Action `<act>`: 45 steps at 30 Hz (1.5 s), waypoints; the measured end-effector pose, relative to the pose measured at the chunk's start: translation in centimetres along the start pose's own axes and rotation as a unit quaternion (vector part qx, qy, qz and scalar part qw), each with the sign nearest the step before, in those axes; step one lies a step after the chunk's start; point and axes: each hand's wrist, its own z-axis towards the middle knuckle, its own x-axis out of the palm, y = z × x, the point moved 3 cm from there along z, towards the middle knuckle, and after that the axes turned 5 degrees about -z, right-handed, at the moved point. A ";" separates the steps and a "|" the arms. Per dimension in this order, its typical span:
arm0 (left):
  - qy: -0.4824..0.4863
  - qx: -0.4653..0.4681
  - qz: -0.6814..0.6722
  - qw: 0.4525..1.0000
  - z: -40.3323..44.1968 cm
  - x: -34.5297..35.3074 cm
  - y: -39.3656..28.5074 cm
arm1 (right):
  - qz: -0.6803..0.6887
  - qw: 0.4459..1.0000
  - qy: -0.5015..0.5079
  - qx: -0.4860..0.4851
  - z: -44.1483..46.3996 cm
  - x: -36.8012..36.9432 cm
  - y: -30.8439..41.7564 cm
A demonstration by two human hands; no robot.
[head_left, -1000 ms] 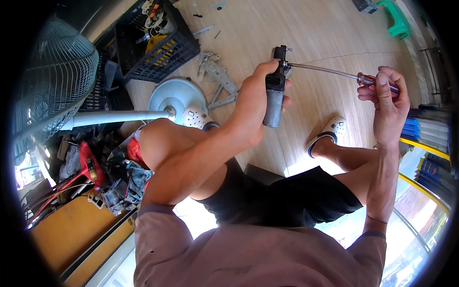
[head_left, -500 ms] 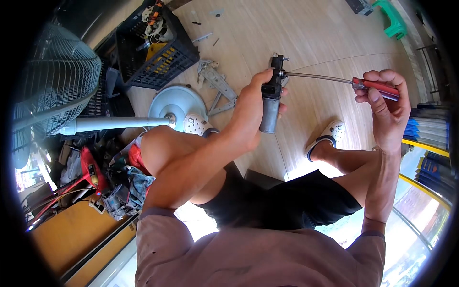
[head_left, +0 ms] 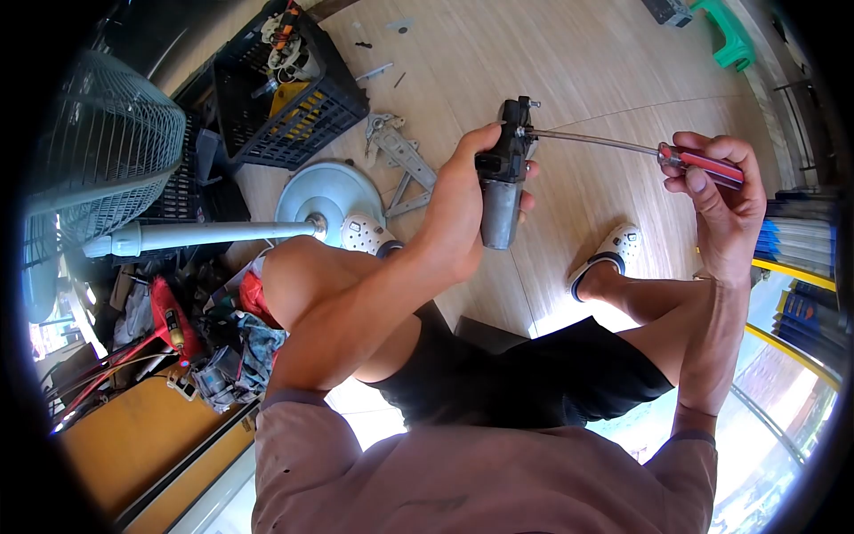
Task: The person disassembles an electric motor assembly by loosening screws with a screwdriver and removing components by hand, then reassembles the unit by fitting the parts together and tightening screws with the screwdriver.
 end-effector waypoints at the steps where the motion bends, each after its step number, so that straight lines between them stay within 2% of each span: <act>1: -0.005 -0.001 0.007 1.000 -0.1 0.0 -0.1 | 0.000 1.000 -0.002 -0.001 0.0 0.1 0.0; 13: 0.022 0.018 0.012 1.000 -0.6 0.2 -1.0 | -0.030 0.998 -0.013 -0.056 -0.3 -0.4 0.2; 19: 0.022 0.006 0.013 1.000 -0.7 0.3 -1.0 | -0.057 0.996 -0.035 -0.054 -0.7 -0.2 1.1; 31: 0.034 0.016 0.009 0.999 -0.3 0.0 -1.0 | -0.055 0.996 -0.025 -0.063 -0.2 -0.3 0.5; 34: 0.047 0.016 -0.018 0.999 -0.3 0.4 -1.3 | -0.008 0.998 -0.046 -0.047 0.1 0.2 0.5; 37: 0.042 0.002 -0.046 0.998 -0.3 0.8 -1.4 | 0.004 0.997 -0.035 -0.069 0.3 0.6 1.2; 45: 0.074 0.005 -0.077 0.994 -0.6 1.1 -1.5 | -0.015 0.991 -0.118 -0.052 0.8 -1.7 1.7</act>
